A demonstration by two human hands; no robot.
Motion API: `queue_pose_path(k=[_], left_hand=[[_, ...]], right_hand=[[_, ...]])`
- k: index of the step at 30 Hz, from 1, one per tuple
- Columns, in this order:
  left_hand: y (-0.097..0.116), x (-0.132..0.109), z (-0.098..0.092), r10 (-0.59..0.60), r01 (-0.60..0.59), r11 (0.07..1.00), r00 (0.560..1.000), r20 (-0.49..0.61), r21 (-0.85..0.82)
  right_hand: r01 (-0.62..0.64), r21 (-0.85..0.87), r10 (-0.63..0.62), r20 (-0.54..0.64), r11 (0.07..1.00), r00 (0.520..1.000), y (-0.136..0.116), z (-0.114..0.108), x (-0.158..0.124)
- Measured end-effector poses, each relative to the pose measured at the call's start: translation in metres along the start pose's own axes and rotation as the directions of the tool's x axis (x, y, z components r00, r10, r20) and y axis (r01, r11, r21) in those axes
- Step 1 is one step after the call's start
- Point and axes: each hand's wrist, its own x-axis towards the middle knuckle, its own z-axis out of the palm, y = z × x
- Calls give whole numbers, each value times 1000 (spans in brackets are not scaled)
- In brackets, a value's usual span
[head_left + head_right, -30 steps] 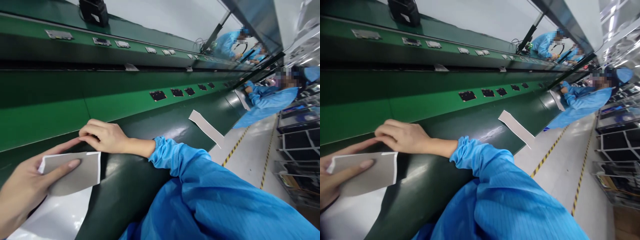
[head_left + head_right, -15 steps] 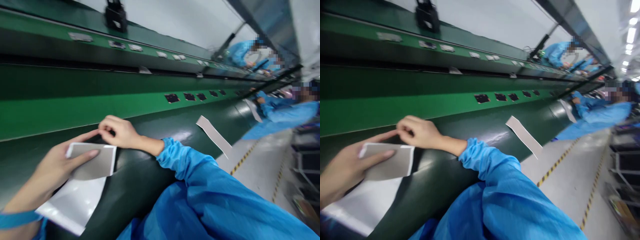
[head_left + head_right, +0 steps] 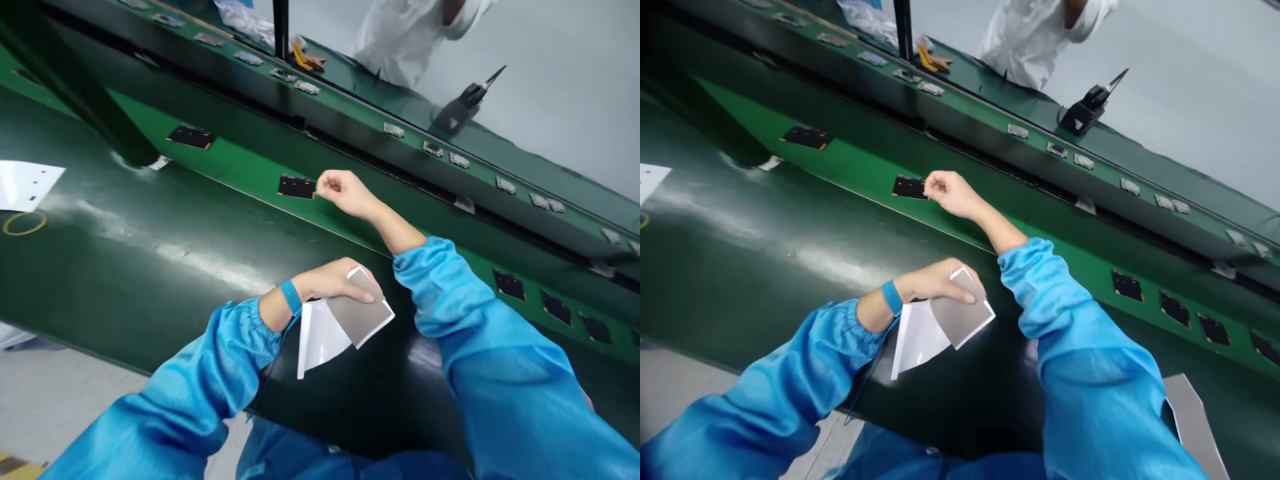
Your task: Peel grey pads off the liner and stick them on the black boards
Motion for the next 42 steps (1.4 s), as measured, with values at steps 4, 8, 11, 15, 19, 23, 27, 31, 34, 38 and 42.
queue_pose_path(k=[4,8,11,15,19,23,27,31,34,38,42], left_hand=[[-4,1,-3,18,-17,1000,998,65,-12],[-9,3,-5,56,-57,998,994,92,13],[-10,4,-5,65,-66,998,994,90,13],[-11,5,-3,56,-54,998,994,91,-19],[-10,6,-3,73,-71,997,992,101,-23],[-9,6,-3,81,-81,997,992,102,-1],[-7,4,-2,68,-69,997,994,91,15],[-7,4,-2,69,-72,997,994,81,34],[-8,4,-2,61,-65,997,995,80,40],[-7,4,-2,58,-63,996,995,83,56],[-5,3,-1,59,-65,995,995,81,74]], right_hand=[[-64,-187,97,171,980,980,-3,29,59],[-95,-222,148,240,971,959,3,46,76],[-93,-285,170,258,954,951,10,48,77],[-79,-356,180,262,931,948,14,45,73],[-37,-471,194,289,881,937,9,41,67],[15,-569,202,316,823,927,4,38,60],[35,-614,205,316,788,926,3,35,53],[34,-639,219,312,768,925,3,31,45],[32,-661,228,304,750,925,3,29,39],[30,-683,238,295,730,925,5,25,34],[31,-702,251,295,712,922,8,21,29]])
